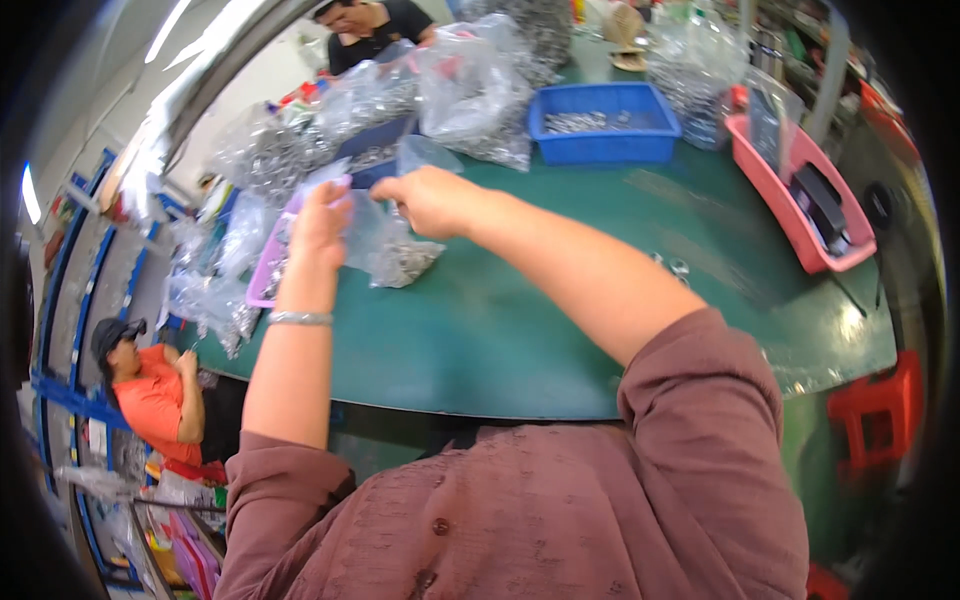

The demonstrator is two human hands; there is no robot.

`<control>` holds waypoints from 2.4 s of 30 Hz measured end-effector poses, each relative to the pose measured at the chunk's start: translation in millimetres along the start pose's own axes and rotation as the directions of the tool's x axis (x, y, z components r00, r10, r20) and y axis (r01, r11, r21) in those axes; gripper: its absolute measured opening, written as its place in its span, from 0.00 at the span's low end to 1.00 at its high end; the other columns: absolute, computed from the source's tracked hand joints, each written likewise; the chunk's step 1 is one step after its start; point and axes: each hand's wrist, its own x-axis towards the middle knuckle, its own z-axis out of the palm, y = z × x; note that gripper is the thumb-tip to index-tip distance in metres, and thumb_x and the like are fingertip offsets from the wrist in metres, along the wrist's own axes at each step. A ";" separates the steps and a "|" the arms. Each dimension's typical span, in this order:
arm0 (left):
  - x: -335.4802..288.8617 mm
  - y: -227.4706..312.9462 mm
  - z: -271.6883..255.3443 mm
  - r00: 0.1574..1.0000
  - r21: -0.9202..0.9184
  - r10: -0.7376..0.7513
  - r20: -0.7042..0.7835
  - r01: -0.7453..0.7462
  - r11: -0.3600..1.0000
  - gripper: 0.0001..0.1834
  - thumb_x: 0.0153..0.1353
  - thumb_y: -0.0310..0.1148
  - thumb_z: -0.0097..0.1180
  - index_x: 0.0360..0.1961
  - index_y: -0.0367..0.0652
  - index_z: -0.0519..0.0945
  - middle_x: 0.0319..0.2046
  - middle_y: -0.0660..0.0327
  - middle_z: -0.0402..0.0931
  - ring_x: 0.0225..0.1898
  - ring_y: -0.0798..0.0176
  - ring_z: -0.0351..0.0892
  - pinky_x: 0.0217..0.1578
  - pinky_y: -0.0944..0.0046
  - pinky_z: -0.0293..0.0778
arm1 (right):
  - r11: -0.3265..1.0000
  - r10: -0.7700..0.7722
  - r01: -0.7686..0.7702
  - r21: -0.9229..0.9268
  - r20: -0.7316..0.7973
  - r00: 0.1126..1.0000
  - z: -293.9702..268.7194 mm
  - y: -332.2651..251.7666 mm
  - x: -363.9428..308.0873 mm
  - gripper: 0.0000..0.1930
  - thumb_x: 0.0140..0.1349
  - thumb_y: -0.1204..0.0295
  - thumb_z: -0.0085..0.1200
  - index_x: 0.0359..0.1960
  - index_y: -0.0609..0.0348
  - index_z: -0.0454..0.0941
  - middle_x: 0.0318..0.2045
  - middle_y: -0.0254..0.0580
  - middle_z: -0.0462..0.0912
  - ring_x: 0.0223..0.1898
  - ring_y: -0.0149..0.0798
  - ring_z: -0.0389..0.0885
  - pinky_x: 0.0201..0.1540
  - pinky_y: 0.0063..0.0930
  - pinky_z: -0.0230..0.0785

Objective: The person sorts small metal rings on a table, gathers them by hand, and places them into a plastic bag. The person then writes on a small paper slip and places the slip inside the bag before closing it.

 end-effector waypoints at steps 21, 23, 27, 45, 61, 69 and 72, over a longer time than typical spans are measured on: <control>-142.7 -83.1 205.7 0.507 0.480 -0.082 0.858 -0.735 0.478 0.40 0.44 0.37 0.69 0.59 0.38 0.65 0.48 0.48 0.66 0.47 0.47 0.73 0.48 0.57 0.71 | 0.672 0.739 -0.663 -0.330 0.354 0.573 -116.5 34.8 -225.1 0.39 0.39 0.72 0.68 0.57 0.61 0.64 0.48 0.54 0.67 0.49 0.55 0.72 0.51 0.37 0.68; -143.6 -76.2 215.2 0.498 0.504 -0.150 0.854 -0.722 0.474 0.38 0.43 0.38 0.71 0.55 0.37 0.68 0.46 0.49 0.66 0.46 0.48 0.72 0.48 0.57 0.71 | 0.709 0.702 -0.645 -0.286 0.372 0.607 -105.9 42.3 -220.7 0.25 0.42 0.75 0.63 0.45 0.63 0.73 0.42 0.55 0.71 0.45 0.54 0.73 0.49 0.38 0.69; -136.3 -83.4 217.6 0.507 0.525 -0.176 0.844 -0.711 0.468 0.31 0.42 0.37 0.71 0.47 0.38 0.72 0.43 0.50 0.68 0.44 0.48 0.73 0.47 0.56 0.71 | 0.704 0.710 -0.671 -0.233 0.261 0.654 -91.3 45.8 -218.7 0.16 0.43 0.77 0.59 0.37 0.63 0.76 0.37 0.54 0.73 0.41 0.54 0.74 0.47 0.38 0.69; -89.0 -116.4 170.0 0.277 -0.170 -0.135 0.951 0.837 0.521 0.17 0.55 0.30 0.48 0.46 0.36 0.71 0.43 0.53 0.74 0.47 0.56 0.73 0.49 0.53 0.70 | 0.785 0.620 -0.614 -0.085 0.126 0.774 -73.8 36.2 -141.2 0.12 0.47 0.75 0.53 0.35 0.64 0.79 0.34 0.55 0.81 0.37 0.51 0.80 0.39 0.37 0.72; -83.0 -98.9 106.4 0.505 -0.471 -0.291 0.812 0.863 0.183 0.07 0.58 0.29 0.57 0.36 0.39 0.76 0.31 0.51 0.74 0.30 0.58 0.72 0.24 0.70 0.71 | 0.833 0.475 -0.484 0.266 0.104 0.874 -76.1 33.4 -97.2 0.19 0.55 0.80 0.49 0.51 0.64 0.73 0.41 0.48 0.81 0.43 0.39 0.79 0.46 0.31 0.72; -72.4 5.9 0.3 0.822 -0.604 -0.124 0.555 0.501 0.620 0.08 0.57 0.24 0.55 0.38 0.42 0.75 0.31 0.58 0.74 0.30 0.61 0.74 0.25 0.71 0.71 | 0.935 0.052 -0.096 0.342 0.135 0.989 -15.6 -1.0 -18.0 0.28 0.50 0.82 0.47 0.56 0.51 0.69 0.36 0.52 0.80 0.38 0.47 0.80 0.43 0.36 0.72; -39.7 22.8 -21.3 0.883 -0.562 -0.095 0.460 0.373 0.738 0.08 0.57 0.24 0.55 0.39 0.41 0.74 0.31 0.59 0.74 0.30 0.63 0.74 0.26 0.70 0.72 | 0.968 0.005 -0.061 0.242 0.229 0.973 7.2 -14.3 0.0 0.25 0.52 0.80 0.46 0.55 0.55 0.69 0.37 0.53 0.80 0.39 0.52 0.79 0.42 0.39 0.72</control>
